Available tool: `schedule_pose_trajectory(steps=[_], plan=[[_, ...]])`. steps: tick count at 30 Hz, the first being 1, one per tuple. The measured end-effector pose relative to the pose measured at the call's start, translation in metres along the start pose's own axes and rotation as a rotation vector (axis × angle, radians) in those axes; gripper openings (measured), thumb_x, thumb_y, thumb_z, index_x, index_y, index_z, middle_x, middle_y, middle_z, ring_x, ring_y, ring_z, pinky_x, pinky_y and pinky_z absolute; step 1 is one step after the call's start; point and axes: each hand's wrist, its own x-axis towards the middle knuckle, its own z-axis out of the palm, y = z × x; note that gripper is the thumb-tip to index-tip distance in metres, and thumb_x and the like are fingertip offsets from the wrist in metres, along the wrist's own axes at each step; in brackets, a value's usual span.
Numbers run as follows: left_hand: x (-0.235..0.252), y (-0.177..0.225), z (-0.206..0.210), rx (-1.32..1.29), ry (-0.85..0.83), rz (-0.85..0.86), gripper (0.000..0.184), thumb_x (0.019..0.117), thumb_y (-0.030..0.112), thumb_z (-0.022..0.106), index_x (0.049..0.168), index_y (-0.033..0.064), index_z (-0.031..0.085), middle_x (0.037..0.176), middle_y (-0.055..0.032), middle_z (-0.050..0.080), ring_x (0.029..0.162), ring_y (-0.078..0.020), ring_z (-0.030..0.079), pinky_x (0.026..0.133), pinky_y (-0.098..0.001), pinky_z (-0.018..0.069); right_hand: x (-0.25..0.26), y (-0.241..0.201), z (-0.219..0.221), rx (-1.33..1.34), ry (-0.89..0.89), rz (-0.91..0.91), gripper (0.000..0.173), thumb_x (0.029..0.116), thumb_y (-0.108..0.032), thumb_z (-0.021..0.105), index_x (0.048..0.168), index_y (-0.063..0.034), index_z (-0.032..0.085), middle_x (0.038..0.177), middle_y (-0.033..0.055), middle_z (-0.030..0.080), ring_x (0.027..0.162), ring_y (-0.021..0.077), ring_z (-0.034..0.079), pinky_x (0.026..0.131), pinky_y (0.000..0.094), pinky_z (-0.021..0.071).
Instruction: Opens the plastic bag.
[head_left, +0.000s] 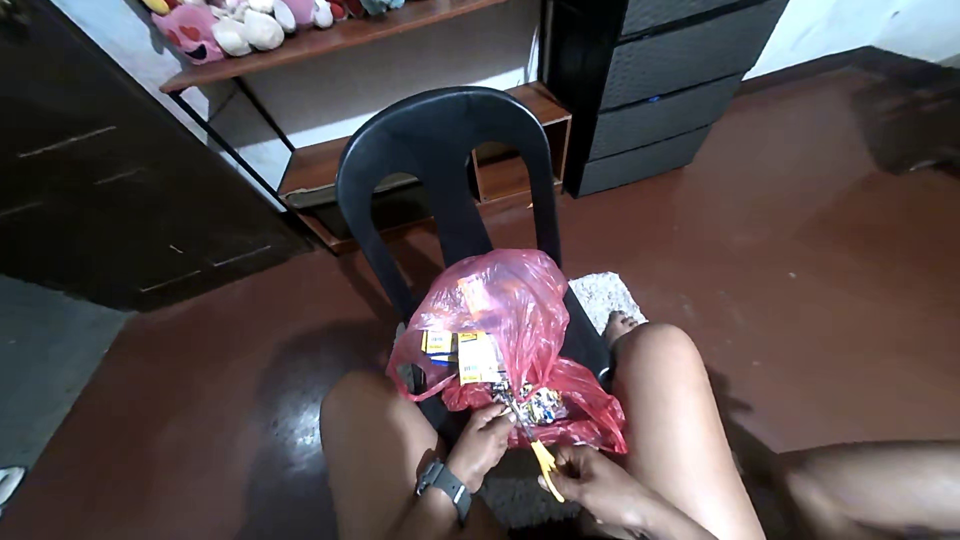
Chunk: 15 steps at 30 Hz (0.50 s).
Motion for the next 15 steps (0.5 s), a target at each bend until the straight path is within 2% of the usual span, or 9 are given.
schedule_pose_trajectory(steps=[4,7,10,12,15], plan=[[0.003,0.002,-0.001,-0.012,-0.103,-0.064,0.018,0.107,0.019,0.047,0.103,0.0093,0.062,0.059,0.0101,0.036,0.045,-0.0009,0.03,0.043,-0.0174,0.0283,-0.002,-0.008,0.002,0.059,0.03,0.097,0.044,0.0946,-0.048,0.069,0.107,-0.0062,0.066,0.081,0.0028,0.059,0.065,0.0115,0.055,0.059,0.0309,0.0475],[0.005,0.002,-0.005,-0.03,-0.119,-0.07,0.019,0.1075,0.02,0.047,0.103,0.0102,0.062,0.059,0.0103,0.036,0.044,-0.0008,0.029,0.042,-0.017,0.0273,-0.003,-0.013,0.001,0.084,0.026,0.095,0.038,0.0975,-0.045,0.067,0.105,-0.008,0.066,0.078,-0.0005,0.057,0.063,0.0085,0.053,0.057,0.0273,0.046],[0.006,0.004,-0.009,-0.048,-0.118,-0.111,0.019,0.1085,0.02,0.045,0.104,0.0107,0.061,0.059,0.0105,0.034,0.044,-0.0006,0.028,0.042,-0.0167,0.0265,-0.001,-0.014,-0.002,0.122,-0.003,0.073,0.028,0.0994,-0.037,0.067,0.098,-0.0092,0.064,0.071,-0.0037,0.055,0.056,0.0058,0.051,0.053,0.0236,0.0442],[0.009,0.005,-0.012,-0.073,-0.146,-0.133,0.02,0.1083,0.02,0.044,0.101,0.012,0.061,0.057,0.0111,0.033,0.043,-0.0003,0.027,0.042,-0.0164,0.0248,0.002,-0.015,-0.004,0.149,-0.026,0.086,0.027,0.1004,-0.036,0.066,0.098,-0.0096,0.064,0.07,-0.0039,0.055,0.055,0.0057,0.051,0.052,0.023,0.0444],[0.012,0.01,-0.013,-0.092,-0.195,-0.171,0.022,0.1086,0.021,0.043,0.097,0.0141,0.06,0.055,0.0112,0.031,0.043,-0.0006,0.025,0.041,-0.0164,0.0237,0.005,-0.017,-0.005,0.214,-0.019,0.137,0.032,0.1013,-0.043,0.062,0.106,-0.0115,0.065,0.074,-0.0039,0.057,0.057,0.0053,0.052,0.051,0.022,0.0447]])
